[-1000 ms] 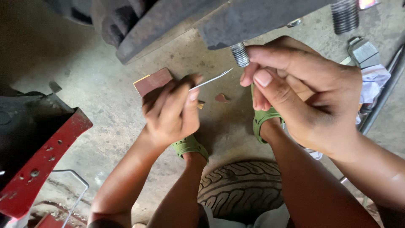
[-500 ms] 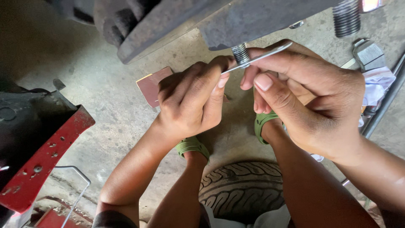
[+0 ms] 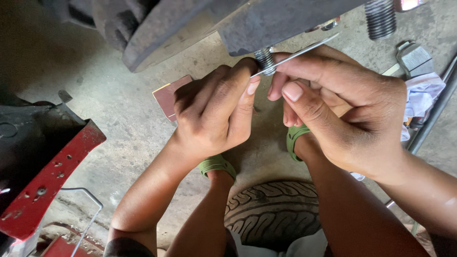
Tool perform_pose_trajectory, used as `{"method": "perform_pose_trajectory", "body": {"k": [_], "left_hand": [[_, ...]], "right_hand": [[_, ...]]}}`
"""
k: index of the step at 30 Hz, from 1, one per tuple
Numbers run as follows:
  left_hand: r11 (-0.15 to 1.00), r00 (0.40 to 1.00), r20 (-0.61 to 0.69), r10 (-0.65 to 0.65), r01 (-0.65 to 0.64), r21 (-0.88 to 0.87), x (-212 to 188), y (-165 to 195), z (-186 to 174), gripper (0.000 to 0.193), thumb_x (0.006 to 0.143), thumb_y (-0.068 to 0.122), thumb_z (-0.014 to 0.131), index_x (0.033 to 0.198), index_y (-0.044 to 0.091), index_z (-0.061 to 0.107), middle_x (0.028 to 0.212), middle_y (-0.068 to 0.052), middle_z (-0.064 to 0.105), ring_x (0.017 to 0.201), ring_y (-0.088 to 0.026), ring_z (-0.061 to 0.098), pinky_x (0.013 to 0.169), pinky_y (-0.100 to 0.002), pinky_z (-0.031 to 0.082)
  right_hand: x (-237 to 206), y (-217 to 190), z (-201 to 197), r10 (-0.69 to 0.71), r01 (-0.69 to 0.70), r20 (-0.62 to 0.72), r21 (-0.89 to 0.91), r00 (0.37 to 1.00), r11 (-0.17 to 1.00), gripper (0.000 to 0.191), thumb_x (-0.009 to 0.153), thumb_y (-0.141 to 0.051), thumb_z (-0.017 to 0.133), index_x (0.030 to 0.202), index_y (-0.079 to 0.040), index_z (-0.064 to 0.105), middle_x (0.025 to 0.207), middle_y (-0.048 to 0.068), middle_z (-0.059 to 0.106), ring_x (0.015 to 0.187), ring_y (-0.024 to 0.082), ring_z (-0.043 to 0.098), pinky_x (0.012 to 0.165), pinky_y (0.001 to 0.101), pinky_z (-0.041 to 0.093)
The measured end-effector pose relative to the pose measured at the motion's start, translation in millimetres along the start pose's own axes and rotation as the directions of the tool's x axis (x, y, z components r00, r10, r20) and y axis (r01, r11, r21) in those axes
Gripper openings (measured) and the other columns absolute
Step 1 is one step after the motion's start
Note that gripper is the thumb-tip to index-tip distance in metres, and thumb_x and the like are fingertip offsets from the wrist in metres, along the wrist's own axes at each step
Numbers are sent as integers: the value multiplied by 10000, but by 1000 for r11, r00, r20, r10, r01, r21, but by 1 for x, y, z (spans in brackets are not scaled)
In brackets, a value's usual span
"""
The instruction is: The person crouches beside a motorcycle raised on a stand and works a long metal rod through the coil spring and shock mount area, aligning and threading the rod against a threaded stud. They reposition the rod repeatedly by hand, then move to the wheel hub and continue guiding the rod near the brake disc.
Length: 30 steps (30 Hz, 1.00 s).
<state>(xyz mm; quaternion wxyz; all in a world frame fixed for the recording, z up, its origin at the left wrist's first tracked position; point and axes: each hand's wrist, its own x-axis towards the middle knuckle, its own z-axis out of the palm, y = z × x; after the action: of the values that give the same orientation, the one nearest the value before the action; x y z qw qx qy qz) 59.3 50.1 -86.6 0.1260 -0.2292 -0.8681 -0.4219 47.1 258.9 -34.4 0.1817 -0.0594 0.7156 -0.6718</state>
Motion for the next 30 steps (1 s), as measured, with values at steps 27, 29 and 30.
{"method": "perform_pose_trajectory", "body": {"k": [27, 29, 30], "left_hand": [[1000, 1000, 28, 4, -4, 1, 5, 10, -12, 223, 1087, -22, 709, 1281, -26, 600, 961, -100, 667, 726, -193, 666, 643, -298, 525], [1000, 999, 40, 23, -24, 3, 5, 8, -12, 231, 1057, -44, 712, 1257, -35, 597, 938, -102, 668, 733, -208, 666, 626, -305, 520], [999, 998, 50, 37, -38, 10, 5, 6, -13, 233, 1038, -58, 714, 1239, -42, 597, 919, -102, 669, 735, -218, 665, 613, -310, 515]], "right_hand": [[1, -7, 3, 11, -12, -22, -51, 1000, 999, 268, 1024, 14, 587, 1286, 65, 608, 1022, 123, 693, 714, 95, 653, 646, 211, 558], [0, -6, 3, 1, -2, -18, -56, 1000, 998, 268, 1023, 15, 587, 1285, 66, 605, 1027, 123, 691, 715, 93, 654, 643, 207, 557], [0, -5, 3, -6, 5, -18, -53, 1000, 999, 267, 1022, 14, 587, 1283, 66, 605, 1033, 124, 689, 720, 93, 654, 641, 206, 558]]}}
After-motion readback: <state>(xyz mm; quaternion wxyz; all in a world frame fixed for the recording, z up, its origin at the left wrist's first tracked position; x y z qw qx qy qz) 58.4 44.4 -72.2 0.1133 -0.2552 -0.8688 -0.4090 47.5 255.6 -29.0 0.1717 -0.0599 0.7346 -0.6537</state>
